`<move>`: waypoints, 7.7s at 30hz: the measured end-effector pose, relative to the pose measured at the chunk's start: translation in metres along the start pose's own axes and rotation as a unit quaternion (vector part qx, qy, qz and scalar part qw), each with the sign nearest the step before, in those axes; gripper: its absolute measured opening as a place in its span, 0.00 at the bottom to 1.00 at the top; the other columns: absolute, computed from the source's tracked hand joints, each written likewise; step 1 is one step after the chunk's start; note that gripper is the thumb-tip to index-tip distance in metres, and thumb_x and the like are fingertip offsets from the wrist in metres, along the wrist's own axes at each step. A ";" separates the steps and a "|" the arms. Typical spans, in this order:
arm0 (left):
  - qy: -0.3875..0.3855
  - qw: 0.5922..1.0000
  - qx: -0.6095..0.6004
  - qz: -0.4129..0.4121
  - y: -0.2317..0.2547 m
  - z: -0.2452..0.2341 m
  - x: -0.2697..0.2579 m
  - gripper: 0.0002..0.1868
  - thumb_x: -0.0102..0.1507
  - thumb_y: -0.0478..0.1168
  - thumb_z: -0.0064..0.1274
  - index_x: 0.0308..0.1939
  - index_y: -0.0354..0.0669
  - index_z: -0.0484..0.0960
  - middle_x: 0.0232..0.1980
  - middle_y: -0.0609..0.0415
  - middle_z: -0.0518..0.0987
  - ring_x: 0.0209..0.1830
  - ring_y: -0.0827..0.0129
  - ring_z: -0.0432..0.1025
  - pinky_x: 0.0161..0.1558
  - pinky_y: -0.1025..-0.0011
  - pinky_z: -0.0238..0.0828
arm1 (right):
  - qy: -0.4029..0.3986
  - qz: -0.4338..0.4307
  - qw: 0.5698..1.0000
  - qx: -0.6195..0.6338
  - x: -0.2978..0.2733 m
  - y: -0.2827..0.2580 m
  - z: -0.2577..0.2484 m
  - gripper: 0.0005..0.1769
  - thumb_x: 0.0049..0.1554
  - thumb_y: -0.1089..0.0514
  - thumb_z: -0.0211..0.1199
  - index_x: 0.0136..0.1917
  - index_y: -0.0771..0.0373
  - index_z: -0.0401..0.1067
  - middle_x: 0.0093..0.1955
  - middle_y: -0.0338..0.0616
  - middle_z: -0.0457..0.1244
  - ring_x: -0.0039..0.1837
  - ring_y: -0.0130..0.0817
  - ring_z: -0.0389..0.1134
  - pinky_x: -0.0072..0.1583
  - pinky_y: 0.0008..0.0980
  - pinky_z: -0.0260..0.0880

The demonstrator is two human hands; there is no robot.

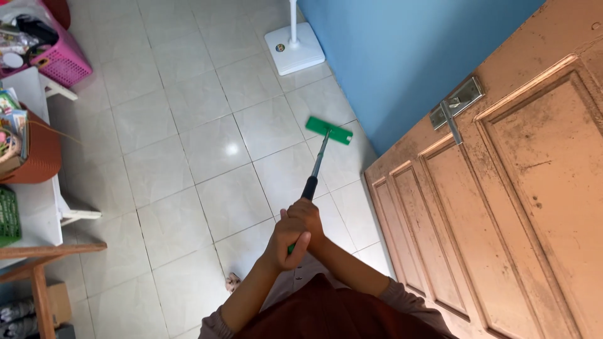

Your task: Mopping the tiled floor in a room using a flat mop.

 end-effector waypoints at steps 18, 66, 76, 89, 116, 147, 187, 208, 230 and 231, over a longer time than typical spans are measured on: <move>-0.114 0.991 -0.007 0.073 -0.098 -0.128 -0.014 0.14 0.63 0.31 0.48 0.21 0.38 0.71 0.25 0.49 0.75 0.29 0.58 0.70 0.37 0.63 0.67 | 0.008 0.032 0.996 -0.081 0.030 0.029 0.141 0.15 0.53 0.65 0.65 0.28 0.63 0.63 0.28 0.43 0.59 0.37 0.44 0.60 0.42 0.41 0.59; -0.159 0.963 -0.187 0.110 -0.116 -0.375 0.005 0.13 0.59 0.32 0.44 0.19 0.39 0.64 0.20 0.52 0.67 0.20 0.62 0.62 0.28 0.66 0.58 | 0.060 0.081 0.981 -0.167 0.150 -0.033 0.335 0.23 0.57 0.66 0.64 0.24 0.60 0.59 0.25 0.38 0.59 0.31 0.40 0.61 0.39 0.38 0.60; -0.210 0.964 -0.162 0.010 -0.157 -0.412 0.064 0.18 0.63 0.31 0.43 0.17 0.39 0.64 0.18 0.51 0.68 0.17 0.63 0.62 0.25 0.67 0.57 | 0.078 0.118 0.974 -0.175 0.211 0.004 0.356 0.22 0.58 0.65 0.63 0.25 0.60 0.61 0.26 0.39 0.61 0.33 0.42 0.62 0.42 0.39 0.62; -0.295 0.920 -0.223 0.132 -0.210 -0.376 0.123 0.15 0.59 0.30 0.45 0.17 0.40 0.63 0.19 0.50 0.67 0.21 0.60 0.63 0.30 0.65 0.61 | 0.194 0.105 0.958 -0.183 0.218 0.088 0.332 0.24 0.54 0.69 0.64 0.24 0.61 0.55 0.23 0.40 0.55 0.28 0.39 0.55 0.36 0.38 0.55; -0.382 0.877 -0.222 0.190 -0.307 -0.442 0.197 0.14 0.59 0.31 0.48 0.17 0.39 0.68 0.20 0.50 0.70 0.22 0.59 0.66 0.33 0.64 0.64 | 0.234 0.190 0.920 -0.250 0.291 0.165 0.403 0.22 0.56 0.66 0.65 0.26 0.62 0.58 0.27 0.41 0.56 0.35 0.41 0.57 0.40 0.41 0.58; -0.427 0.857 -0.233 0.169 -0.305 -0.567 0.162 0.14 0.60 0.31 0.51 0.19 0.38 0.72 0.23 0.50 0.74 0.27 0.60 0.70 0.34 0.65 0.66 | 0.168 0.276 0.911 -0.257 0.311 0.119 0.517 0.18 0.55 0.61 0.66 0.26 0.61 0.67 0.29 0.41 0.64 0.38 0.42 0.64 0.44 0.41 0.66; -0.352 0.846 -0.306 0.257 -0.310 -0.512 0.104 0.08 0.55 0.31 0.49 0.21 0.38 0.71 0.27 0.46 0.74 0.31 0.57 0.71 0.39 0.63 0.71 | 0.271 0.239 0.884 -0.296 0.254 0.082 0.487 0.19 0.53 0.63 0.67 0.25 0.62 0.61 0.28 0.41 0.61 0.36 0.43 0.62 0.42 0.41 0.64; -0.433 0.776 -0.384 0.250 -0.250 -0.517 0.110 0.11 0.58 0.31 0.49 0.20 0.39 0.69 0.21 0.49 0.71 0.21 0.58 0.67 0.29 0.63 0.65 | 0.300 0.249 0.873 -0.292 0.247 0.050 0.484 0.20 0.54 0.64 0.68 0.27 0.64 0.62 0.29 0.42 0.61 0.37 0.43 0.61 0.43 0.42 0.63; -0.458 0.753 -0.422 0.214 -0.206 -0.607 0.094 0.14 0.61 0.32 0.48 0.20 0.41 0.68 0.20 0.51 0.70 0.19 0.61 0.65 0.28 0.66 0.63 | 0.283 0.213 0.897 -0.265 0.288 -0.022 0.544 0.17 0.51 0.64 0.71 0.27 0.62 0.64 0.29 0.43 0.62 0.34 0.43 0.64 0.41 0.39 0.65; -0.445 0.760 -0.420 0.217 -0.217 -0.602 0.091 0.15 0.61 0.32 0.48 0.19 0.42 0.67 0.19 0.51 0.69 0.18 0.61 0.65 0.28 0.66 0.63 | 0.288 0.201 0.894 -0.279 0.284 -0.016 0.544 0.17 0.51 0.64 0.71 0.28 0.61 0.65 0.29 0.42 0.63 0.35 0.42 0.64 0.41 0.39 0.66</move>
Point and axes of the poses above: each hand's wrist, its own x-axis towards the middle knuckle, its own z-axis out of the palm, y = z × x, the point moved 5 cm from there along x, towards the middle knuckle
